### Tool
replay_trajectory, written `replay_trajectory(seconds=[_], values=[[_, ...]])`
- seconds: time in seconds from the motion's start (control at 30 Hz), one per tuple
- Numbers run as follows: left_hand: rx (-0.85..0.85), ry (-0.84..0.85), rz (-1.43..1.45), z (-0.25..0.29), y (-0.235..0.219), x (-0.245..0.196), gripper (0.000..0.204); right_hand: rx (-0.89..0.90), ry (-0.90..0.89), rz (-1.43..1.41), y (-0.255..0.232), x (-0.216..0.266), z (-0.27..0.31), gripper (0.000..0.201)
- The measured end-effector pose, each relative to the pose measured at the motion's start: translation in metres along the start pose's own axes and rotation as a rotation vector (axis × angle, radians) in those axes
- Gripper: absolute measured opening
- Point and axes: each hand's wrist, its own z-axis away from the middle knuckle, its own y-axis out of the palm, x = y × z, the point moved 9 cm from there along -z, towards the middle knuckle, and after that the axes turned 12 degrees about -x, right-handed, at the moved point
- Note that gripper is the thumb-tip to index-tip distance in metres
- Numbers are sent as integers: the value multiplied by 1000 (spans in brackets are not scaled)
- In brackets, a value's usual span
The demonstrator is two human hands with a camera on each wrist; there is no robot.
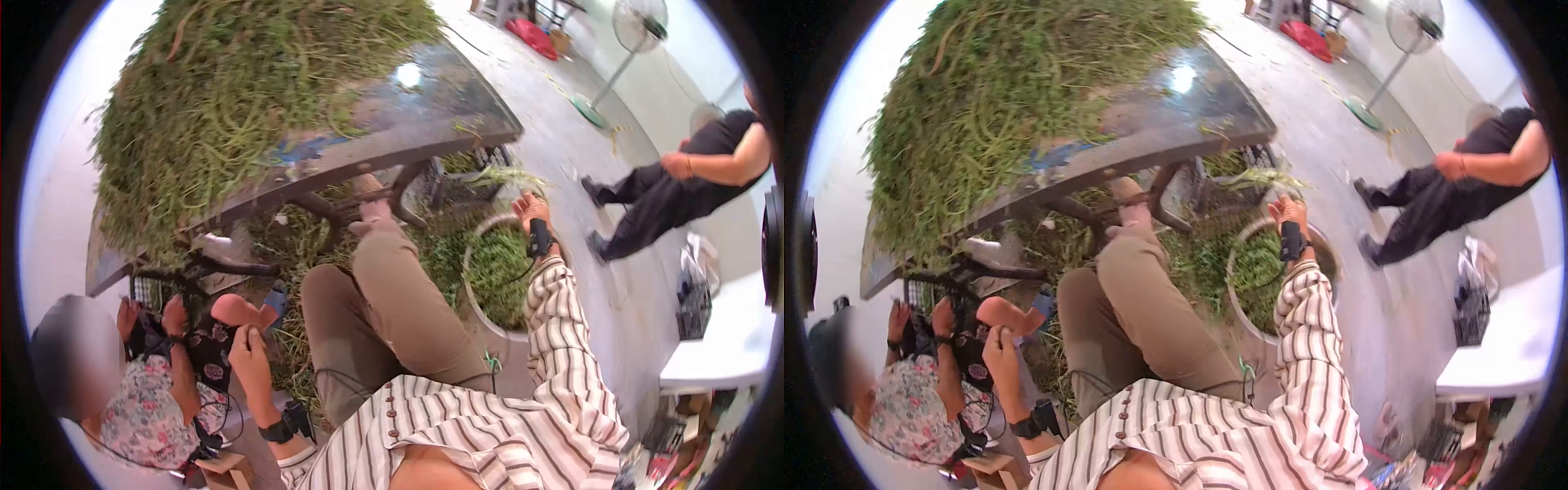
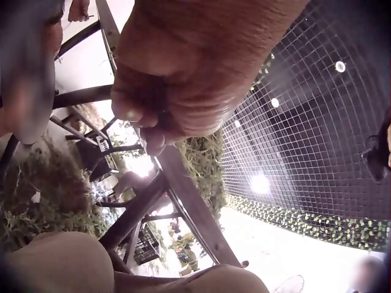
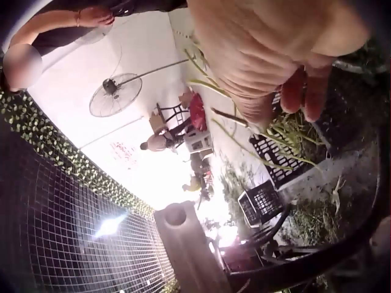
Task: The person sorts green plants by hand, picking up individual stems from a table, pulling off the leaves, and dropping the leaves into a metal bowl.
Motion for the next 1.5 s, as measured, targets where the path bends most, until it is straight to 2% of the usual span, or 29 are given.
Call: replay_trajectory(seconds=[0.03,0.07,0.13,0.2,0.3,0.37,0.43,0.5,0.57,0.6,0.63,0.7,0.77,0.8,0.9,0.93,0.97,1.03,1.13,1.27,1.33,1.37,1.43,1.47,1.5], values=[[14,-25,5,2,1,0,17,81,-51,142,20,-1,-7,15],[29,-48,17,2,3,1,17,123,-51,136,40,-4,0,15],[-4,-43,29,-1,-2,5,17,280,23,383,61,-27,23,11],[43,-60,1,-3,4,10,17,381,50,294,83,-44,55,13],[29,-9,-15,-11,8,9,17,488,58,242,131,-10,158,18],[41,-3,-42,-23,13,7,16,675,44,253,170,16,226,23],[72,126,57,-37,24,-11,16,893,82,285,207,40,300,23],[93,169,121,-58,29,-38,16,1004,159,262,234,52,366,25],[19,333,167,-81,29,-77,16,1261,260,142,263,59,426,23],[-1,387,177,-93,29,-98,15,1274,262,141,277,51,438,23],[-21,442,184,-106,31,-118,15,1302,336,52,292,43,449,22],[-48,531,162,-135,40,-144,15,1338,421,-43,319,21,455,20],[-84,621,123,-165,56,-160,15,1170,515,-114,340,-21,428,19],[-99,632,123,-180,67,-164,15,1179,515,-119,344,-36,420,19],[-168,653,57,-226,101,-169,16,1020,598,-50,340,-82,389,20],[-205,665,-15,-236,111,-169,18,1012,600,-47,341,-83,386,20],[-192,663,-12,-245,122,-168,18,999,595,-48,339,-83,382,20],[-128,604,-228,-263,147,-162,27,986,583,-47,339,-79,374,20],[-39,567,-248,-272,161,-157,26,992,600,-82,337,-69,367,19],[-16,540,-68,-258,134,-166,23,964,594,-125,338,-58,361,18],[91,353,180,-246,115,-167,25,955,581,-138,340,-53,362,18],[86,352,174,-238,106,-170,25,957,553,-118,340,-51,362,18],[92,79,436,-226,96,-158,26,964,530,-98,342,-49,364,18],[89,75,431,-218,95,-154,26,993,515,-86,343,-48,366,18],[48,164,441,-209,89,-158,23,1020,498,-74,343,-47,370,18]])
